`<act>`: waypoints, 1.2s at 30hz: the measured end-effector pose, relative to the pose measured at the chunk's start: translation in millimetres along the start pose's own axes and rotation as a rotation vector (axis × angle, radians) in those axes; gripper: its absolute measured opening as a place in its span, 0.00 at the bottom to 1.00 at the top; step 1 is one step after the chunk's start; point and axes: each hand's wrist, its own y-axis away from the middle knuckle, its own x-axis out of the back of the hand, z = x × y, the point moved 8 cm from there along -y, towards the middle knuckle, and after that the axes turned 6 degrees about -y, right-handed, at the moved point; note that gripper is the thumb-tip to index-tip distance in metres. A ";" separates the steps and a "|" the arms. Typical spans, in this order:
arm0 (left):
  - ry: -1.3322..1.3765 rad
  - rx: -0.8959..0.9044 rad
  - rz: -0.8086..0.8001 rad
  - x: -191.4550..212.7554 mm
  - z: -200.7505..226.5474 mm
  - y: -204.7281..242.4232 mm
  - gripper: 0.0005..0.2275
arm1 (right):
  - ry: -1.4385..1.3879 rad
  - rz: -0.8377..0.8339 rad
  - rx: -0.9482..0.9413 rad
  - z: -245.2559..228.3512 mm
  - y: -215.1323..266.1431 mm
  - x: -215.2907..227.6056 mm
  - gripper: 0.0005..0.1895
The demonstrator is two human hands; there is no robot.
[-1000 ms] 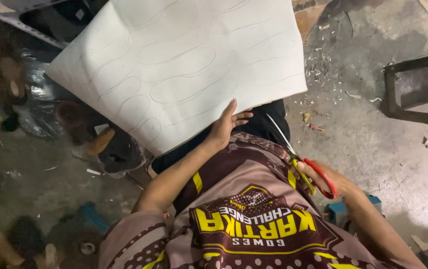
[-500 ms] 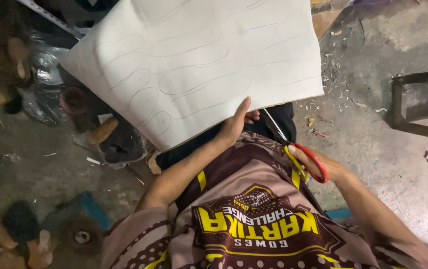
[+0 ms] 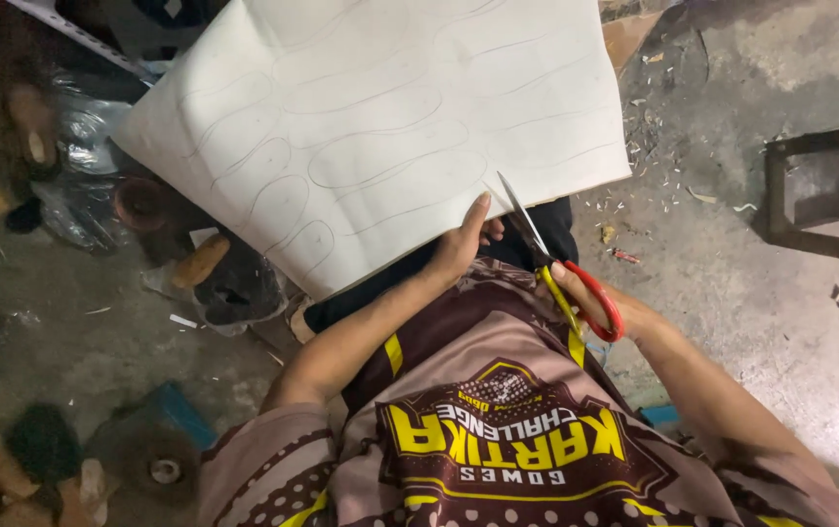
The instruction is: Cutting out shoe-shaped patterns from a large white sheet using scissors in a workshop.
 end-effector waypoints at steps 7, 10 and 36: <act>-0.057 -0.044 -0.099 -5.9 1.8 2.9 0.27 | -0.065 0.088 0.040 -5.6 2.0 2.1 0.41; -0.081 -0.054 -0.128 -7.8 -0.1 2.5 0.28 | -0.078 0.088 0.108 1.5 -11.5 2.2 0.39; -0.121 -0.082 -0.372 -28.0 26.9 28.5 0.29 | -0.646 -0.079 0.182 -15.8 -14.4 -20.1 0.47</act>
